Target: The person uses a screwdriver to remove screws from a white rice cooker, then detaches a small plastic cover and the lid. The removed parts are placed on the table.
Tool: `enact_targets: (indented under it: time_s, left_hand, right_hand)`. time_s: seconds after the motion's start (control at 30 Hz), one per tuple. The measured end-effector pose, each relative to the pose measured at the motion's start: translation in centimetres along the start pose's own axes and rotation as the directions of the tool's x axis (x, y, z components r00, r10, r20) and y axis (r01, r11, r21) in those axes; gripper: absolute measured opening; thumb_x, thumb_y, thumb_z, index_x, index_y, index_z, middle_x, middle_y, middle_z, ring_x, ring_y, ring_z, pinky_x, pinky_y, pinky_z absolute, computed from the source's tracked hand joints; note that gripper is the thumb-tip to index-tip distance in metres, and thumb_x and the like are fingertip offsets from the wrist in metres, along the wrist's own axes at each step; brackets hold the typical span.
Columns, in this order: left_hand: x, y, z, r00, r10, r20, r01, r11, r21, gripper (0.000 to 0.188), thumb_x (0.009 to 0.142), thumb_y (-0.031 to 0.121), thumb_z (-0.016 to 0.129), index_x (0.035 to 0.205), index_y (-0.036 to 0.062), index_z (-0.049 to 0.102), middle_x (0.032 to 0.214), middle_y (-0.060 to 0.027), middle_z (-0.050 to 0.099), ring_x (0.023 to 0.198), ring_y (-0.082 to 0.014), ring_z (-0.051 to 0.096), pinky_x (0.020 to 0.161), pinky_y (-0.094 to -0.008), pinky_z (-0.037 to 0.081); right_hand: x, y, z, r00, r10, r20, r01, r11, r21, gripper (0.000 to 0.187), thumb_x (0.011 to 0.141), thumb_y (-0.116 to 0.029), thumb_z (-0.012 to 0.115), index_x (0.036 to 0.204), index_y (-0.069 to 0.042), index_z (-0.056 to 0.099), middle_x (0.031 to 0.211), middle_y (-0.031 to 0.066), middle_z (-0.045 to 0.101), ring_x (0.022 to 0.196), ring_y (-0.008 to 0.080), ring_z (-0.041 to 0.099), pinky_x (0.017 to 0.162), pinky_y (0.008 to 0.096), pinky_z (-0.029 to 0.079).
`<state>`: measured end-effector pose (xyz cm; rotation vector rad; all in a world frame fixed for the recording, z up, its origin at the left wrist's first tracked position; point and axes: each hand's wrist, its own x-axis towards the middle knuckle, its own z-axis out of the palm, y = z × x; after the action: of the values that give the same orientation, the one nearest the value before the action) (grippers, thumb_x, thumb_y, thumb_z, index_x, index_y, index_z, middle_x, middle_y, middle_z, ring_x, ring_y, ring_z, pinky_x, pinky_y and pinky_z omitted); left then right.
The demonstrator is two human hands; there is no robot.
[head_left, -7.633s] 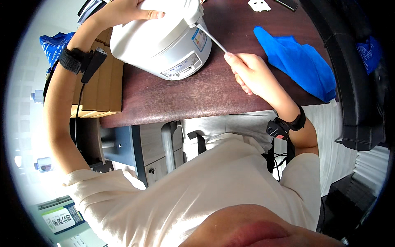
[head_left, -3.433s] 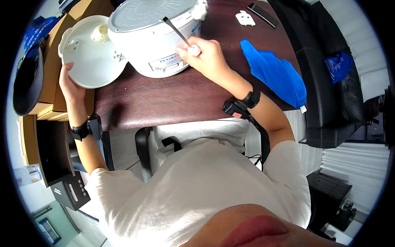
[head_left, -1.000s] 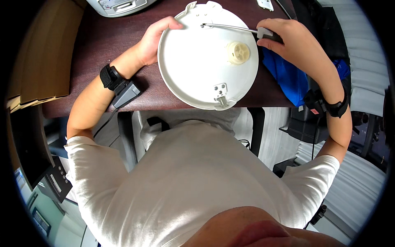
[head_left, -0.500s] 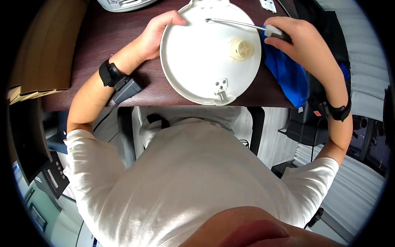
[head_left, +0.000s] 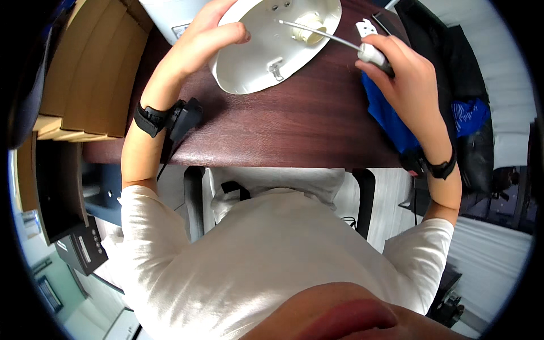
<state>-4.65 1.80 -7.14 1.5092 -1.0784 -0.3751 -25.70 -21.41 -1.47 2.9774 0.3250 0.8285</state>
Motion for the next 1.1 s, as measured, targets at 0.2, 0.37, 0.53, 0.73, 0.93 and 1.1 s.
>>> enact_targets:
  time_s: [0.2,0.37,0.53,0.73,0.93,1.1]
  left_hand:
    - [2.8,1.2,1.3,0.965,0.131,0.226,-0.139,0.990,0.016,0.081,0.065,0.018,0.049,0.143,0.0032,0.039,0.133,-0.0094,0.051,0.119,-0.0186,0.048,0.098,-0.0262,0.038]
    - [3.8,1.6,1.8,0.963,0.059,0.262,-0.066,0.998,0.021,0.078,0.067,0.018,0.051,0.143,0.0023,0.039,0.133,-0.0116,0.051,0.121,-0.0199,0.047,0.101,-0.0280,0.036]
    - [4.2,1.4,2.0,0.967,0.064,0.246,-0.079,0.995,0.053,0.076,0.069,0.018,0.052,0.142,0.0008,0.039,0.133,-0.0127,0.050,0.122,-0.0205,0.047,0.101,-0.0283,0.036]
    - [4.4,1.0,1.9,0.960,0.100,0.263,-0.115,0.992,0.044,0.077,0.069,0.018,0.052,0.142,0.0007,0.039,0.134,-0.0135,0.050,0.122,-0.0212,0.046,0.102,-0.0282,0.035]
    - [4.3,1.6,2.4,0.965,0.070,0.252,-0.078,0.997,0.022,0.079,0.068,0.022,0.052,0.142,0.0004,0.039,0.133,-0.0140,0.050,0.121,-0.0215,0.048,0.100,-0.0281,0.036]
    - [3.9,1.6,2.4,0.975,0.041,0.219,-0.053,0.997,0.053,0.080,0.067,0.025,0.051,0.142,-0.0003,0.039,0.130,-0.0139,0.053,0.119,-0.0218,0.049,0.098,-0.0284,0.038]
  right_hand:
    - [-2.3,0.9,2.1,0.983,0.167,-0.075,-0.168,0.986,-0.006,0.031,0.078,-0.024,0.074,0.103,-0.008,0.062,0.086,0.0077,0.064,0.073,0.0257,0.064,0.063,0.0316,0.051]
    - [-3.4,0.6,3.1,0.956,0.273,-0.103,-0.272,0.962,0.032,0.030,0.078,-0.023,0.074,0.101,-0.008,0.062,0.080,0.0078,0.060,0.068,0.0270,0.062,0.058,0.0333,0.049]
    - [-3.9,0.6,3.8,0.951,0.278,-0.136,-0.271,0.960,0.064,0.029,0.078,-0.021,0.075,0.100,-0.008,0.060,0.077,0.0072,0.058,0.065,0.0258,0.060,0.056,0.0331,0.048]
    - [-4.4,0.5,4.6,0.950,0.249,-0.187,-0.240,0.968,0.068,0.030,0.077,-0.020,0.075,0.101,-0.010,0.059,0.078,0.0054,0.057,0.065,0.0239,0.060,0.055,0.0322,0.047]
    - [-4.6,0.6,4.8,0.951,0.204,-0.233,-0.220,0.974,-0.046,0.032,0.078,-0.024,0.074,0.103,-0.011,0.058,0.076,0.0043,0.055,0.066,0.0214,0.059,0.054,0.0308,0.047]
    - [-4.1,0.4,4.8,0.956,0.223,-0.191,-0.248,0.961,-0.123,0.033,0.080,-0.026,0.073,0.105,-0.011,0.057,0.075,0.0040,0.055,0.066,0.0204,0.059,0.054,0.0302,0.047]
